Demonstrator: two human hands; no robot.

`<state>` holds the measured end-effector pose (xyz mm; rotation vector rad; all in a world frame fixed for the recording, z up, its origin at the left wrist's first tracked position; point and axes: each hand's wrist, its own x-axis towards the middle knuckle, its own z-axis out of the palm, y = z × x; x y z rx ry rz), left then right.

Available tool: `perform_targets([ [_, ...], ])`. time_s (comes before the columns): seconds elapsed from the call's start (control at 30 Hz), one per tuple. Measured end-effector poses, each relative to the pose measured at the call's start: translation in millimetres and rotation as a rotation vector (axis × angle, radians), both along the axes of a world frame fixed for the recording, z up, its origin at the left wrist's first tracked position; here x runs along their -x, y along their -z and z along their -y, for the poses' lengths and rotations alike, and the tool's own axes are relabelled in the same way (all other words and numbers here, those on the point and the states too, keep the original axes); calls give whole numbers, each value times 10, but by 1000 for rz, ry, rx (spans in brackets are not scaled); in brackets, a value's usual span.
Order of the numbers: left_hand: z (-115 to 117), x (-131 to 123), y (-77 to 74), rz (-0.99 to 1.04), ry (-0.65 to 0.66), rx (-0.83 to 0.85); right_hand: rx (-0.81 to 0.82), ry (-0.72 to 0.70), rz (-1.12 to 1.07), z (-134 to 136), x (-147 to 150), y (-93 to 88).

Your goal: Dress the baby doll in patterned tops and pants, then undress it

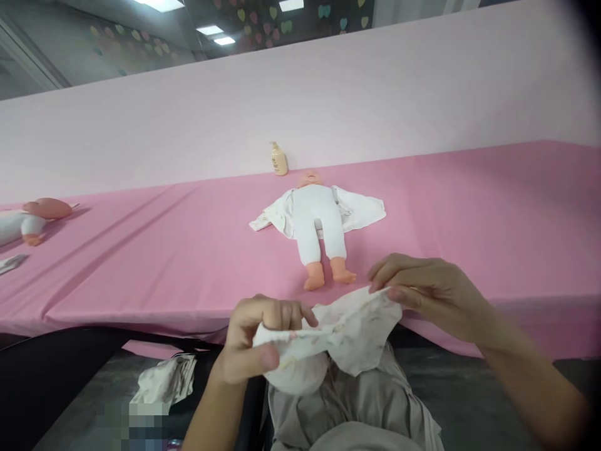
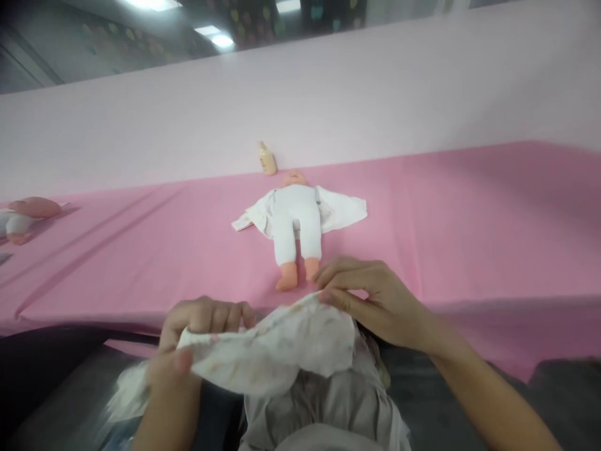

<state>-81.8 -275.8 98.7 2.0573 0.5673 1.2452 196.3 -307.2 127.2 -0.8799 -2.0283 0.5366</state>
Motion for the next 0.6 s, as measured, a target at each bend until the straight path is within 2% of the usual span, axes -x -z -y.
perform_targets([
  [0.07,-38,5,-22,-7,-47,-4,62,-115,-46,32,18,-23],
  [0.17,-86,42,-143,-124,-174,-219,96,-153,-30,95,28,-24],
  [0.23,-85,64,-224,-219,-255,-382,61,-98,40,107,37,3],
  [0.33,-36,66,-281,-396,-348,-523,-129,4,153,83,76,59],
  [0.47,19,38,-257,-587,-460,-579,-360,164,170,54,113,103],
  [0.6,6,33,-229,-552,-521,-604,-372,306,209,57,87,116],
])
